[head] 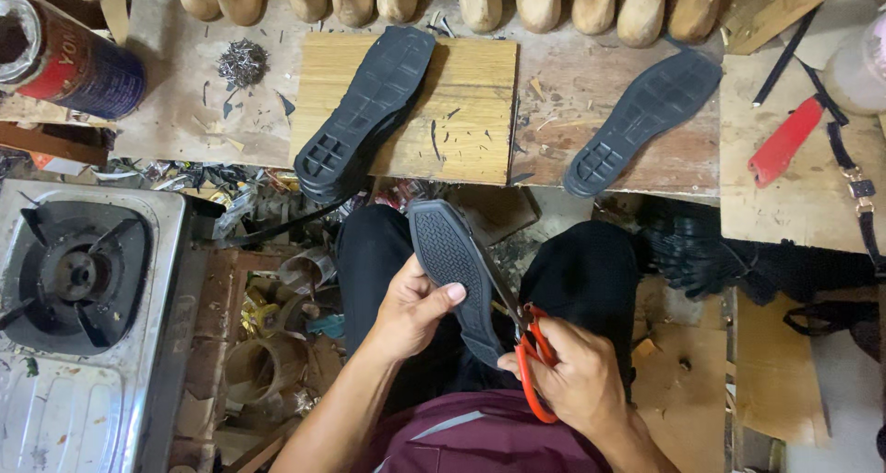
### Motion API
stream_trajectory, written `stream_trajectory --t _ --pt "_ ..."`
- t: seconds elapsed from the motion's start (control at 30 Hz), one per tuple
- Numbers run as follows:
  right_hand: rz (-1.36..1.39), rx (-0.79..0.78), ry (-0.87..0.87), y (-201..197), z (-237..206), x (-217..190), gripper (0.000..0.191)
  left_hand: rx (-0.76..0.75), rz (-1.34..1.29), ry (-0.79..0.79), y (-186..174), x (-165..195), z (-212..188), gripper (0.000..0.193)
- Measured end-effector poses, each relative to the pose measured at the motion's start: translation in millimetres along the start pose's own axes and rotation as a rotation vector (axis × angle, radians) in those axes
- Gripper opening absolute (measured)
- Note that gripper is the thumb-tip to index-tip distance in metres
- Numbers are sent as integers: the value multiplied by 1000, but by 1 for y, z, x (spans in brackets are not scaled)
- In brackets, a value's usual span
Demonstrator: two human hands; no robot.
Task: The person sits at a workshop bench and trims excess rubber from the edges of shoe soles using red-handled scissors. They pick up each sole, rotate it while cutting along the edge, and place the trimmed sole on the bench with others.
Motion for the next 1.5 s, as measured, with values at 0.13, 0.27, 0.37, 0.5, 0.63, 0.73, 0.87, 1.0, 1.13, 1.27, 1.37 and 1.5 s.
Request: stream_trajectory --t 0.13,0.27,0.37,0.5,0.63,0.73,0.87,1.0,1.13,1.27,1.37,1.5 --pt "-3 -4 -37 -3 2 -4 46 -23 10 -21 -4 2 -1 50" --pt "-16 -33 56 -4 6 -9 49 -99 136 -39 -6 0 -2 45" --pt "-9 -5 3 -4 8 -13 50 -132 207 -66 -6 0 -4 42" --pt "87 -26 40 -5 4 -9 45 -161 224 -110 -6 8 -4 39" --pt "73 -29 8 -6 -1 -5 44 -78 60 -102 -6 18 -4 37" --pt "82 -31 27 -1 -1 -5 42 23 8 -7 -2 17 2 28" --pt "118 -22 57 1 1 -5 38 9 74 -11 4 13 -1 28" --pt "101 -16 19 -2 2 -4 40 -15 98 -36 2 15 -1 28" --pt "94 -26 -5 -4 -1 -4 36 -47 133 -46 0 18 1 28" --pt "79 3 1 -1 0 -5 42 -31 76 -57 4 15 3 29" --pt "40 58 -69 -2 3 -7 44 -38 69 -40 8 13 3 28" --pt "23 29 -47 -6 3 -3 40 -61 155 -37 4 20 6 27"
Point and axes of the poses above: each hand's wrist, its own z-axis towards the middle knuckle, its own y-axis out of the palm, x = y × z, the point moved 2 cm from there along z, towards the middle knuckle, and after that the axes turned 3 degrees about y, right-handed, at the moved point
